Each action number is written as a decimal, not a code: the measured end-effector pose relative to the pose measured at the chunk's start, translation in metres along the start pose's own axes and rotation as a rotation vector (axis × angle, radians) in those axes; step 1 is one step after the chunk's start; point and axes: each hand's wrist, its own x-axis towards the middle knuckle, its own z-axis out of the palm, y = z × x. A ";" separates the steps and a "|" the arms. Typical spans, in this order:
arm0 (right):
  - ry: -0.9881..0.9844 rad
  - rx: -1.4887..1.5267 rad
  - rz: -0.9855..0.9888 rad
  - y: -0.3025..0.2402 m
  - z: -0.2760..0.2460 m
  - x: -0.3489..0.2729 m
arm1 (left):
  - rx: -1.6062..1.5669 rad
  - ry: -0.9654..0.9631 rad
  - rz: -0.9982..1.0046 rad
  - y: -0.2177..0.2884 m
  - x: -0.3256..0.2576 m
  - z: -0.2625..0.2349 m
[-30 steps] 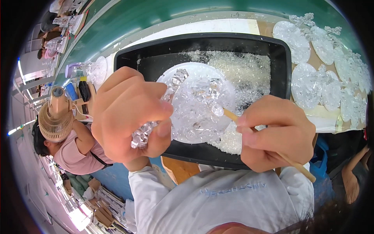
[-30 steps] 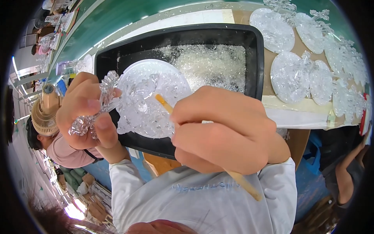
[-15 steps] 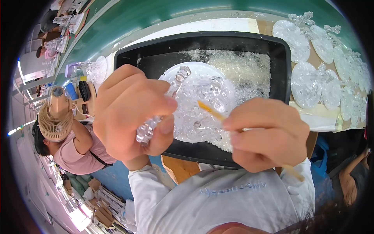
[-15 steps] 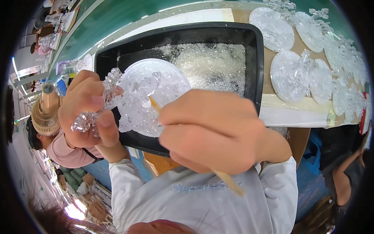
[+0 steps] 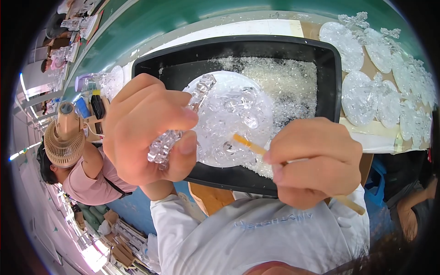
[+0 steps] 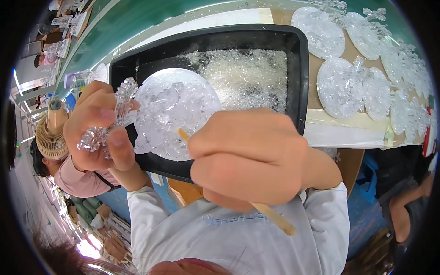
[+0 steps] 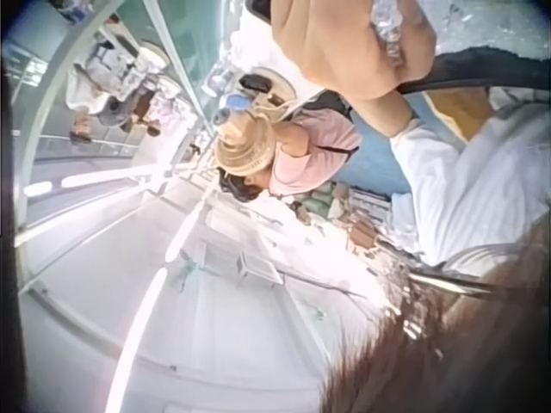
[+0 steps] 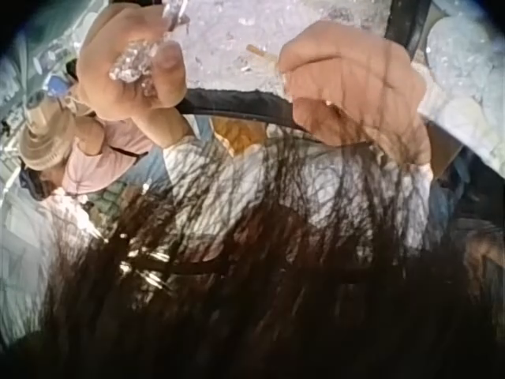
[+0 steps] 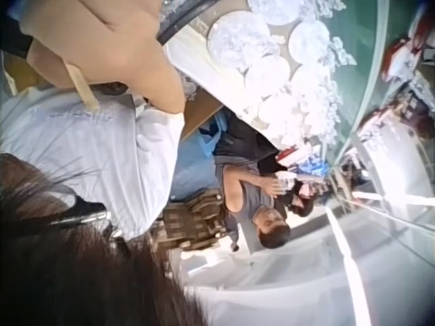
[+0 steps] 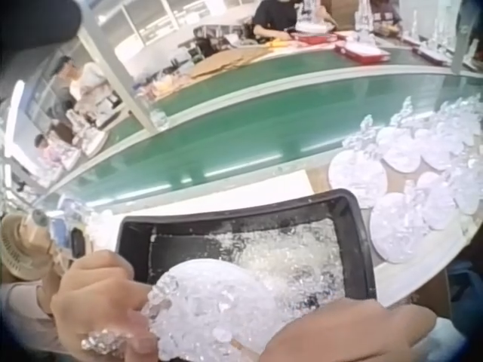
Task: Applying adhesive and decorative crystal-like pieces to a light fixture base.
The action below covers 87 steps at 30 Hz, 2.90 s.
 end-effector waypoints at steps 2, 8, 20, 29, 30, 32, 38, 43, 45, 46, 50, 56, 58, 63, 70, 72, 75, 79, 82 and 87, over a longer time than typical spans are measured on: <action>-0.014 -0.034 0.010 0.001 0.000 0.000 | 0.000 -0.002 -0.006 0.000 -0.001 0.000; -0.103 0.032 -0.055 0.003 0.001 0.003 | 0.000 -0.010 -0.017 0.001 0.001 -0.001; 0.170 -0.033 0.090 -0.004 -0.002 -0.002 | 0.003 0.064 0.042 -0.003 0.006 0.008; 0.050 0.063 0.046 -0.001 -0.006 -0.005 | -0.006 0.124 0.126 -0.005 0.008 0.005; 0.049 0.017 0.031 -0.001 -0.006 -0.005 | -0.021 0.165 0.119 -0.004 0.008 0.007; 0.049 -0.028 0.015 -0.004 -0.006 -0.005 | -0.016 0.165 0.123 -0.004 0.008 0.005; 0.097 -0.077 0.018 -0.004 -0.005 -0.005 | -0.013 0.246 0.129 -0.005 0.006 0.012; 0.074 -0.187 -0.025 -0.003 0.001 -0.001 | 0.004 0.216 0.133 -0.001 0.006 0.002; 0.074 -0.160 -0.025 -0.005 0.000 -0.003 | 0.056 -0.104 0.069 0.004 0.006 -0.012; 0.074 -0.137 -0.024 -0.005 -0.001 -0.004 | 0.056 -0.102 0.070 0.003 0.005 -0.011; 0.347 -0.221 -0.179 0.008 0.017 0.003 | 0.064 -0.019 0.076 0.003 0.003 -0.004; 0.306 -0.198 -0.176 0.006 0.015 0.000 | 0.060 0.022 0.081 0.002 0.002 -0.005; 0.340 -0.121 -0.178 0.002 0.015 0.001 | 0.058 -0.004 0.087 0.003 0.002 -0.008; 0.128 -0.142 -0.069 -0.007 -0.003 -0.009 | 0.007 0.263 0.140 -0.004 0.002 0.012; 0.184 -0.091 -0.066 -0.007 -0.006 -0.008 | 0.058 0.114 0.176 -0.005 -0.003 -0.002; 0.223 -0.098 -0.096 -0.005 0.000 -0.008 | -0.012 0.135 0.115 -0.006 -0.009 -0.001; 0.247 -0.127 -0.119 -0.006 -0.005 -0.010 | -0.036 0.099 0.151 -0.006 -0.003 -0.001; 0.314 -0.057 -0.218 -0.003 -0.006 -0.012 | -0.172 0.131 0.100 -0.003 -0.006 -0.005; 0.280 -0.044 -0.202 -0.009 -0.018 -0.012 | -0.102 -0.038 0.105 0.000 -0.010 -0.019; 0.409 0.051 -0.111 -0.019 -0.018 -0.013 | -0.142 -0.360 -0.228 0.017 -0.001 -0.049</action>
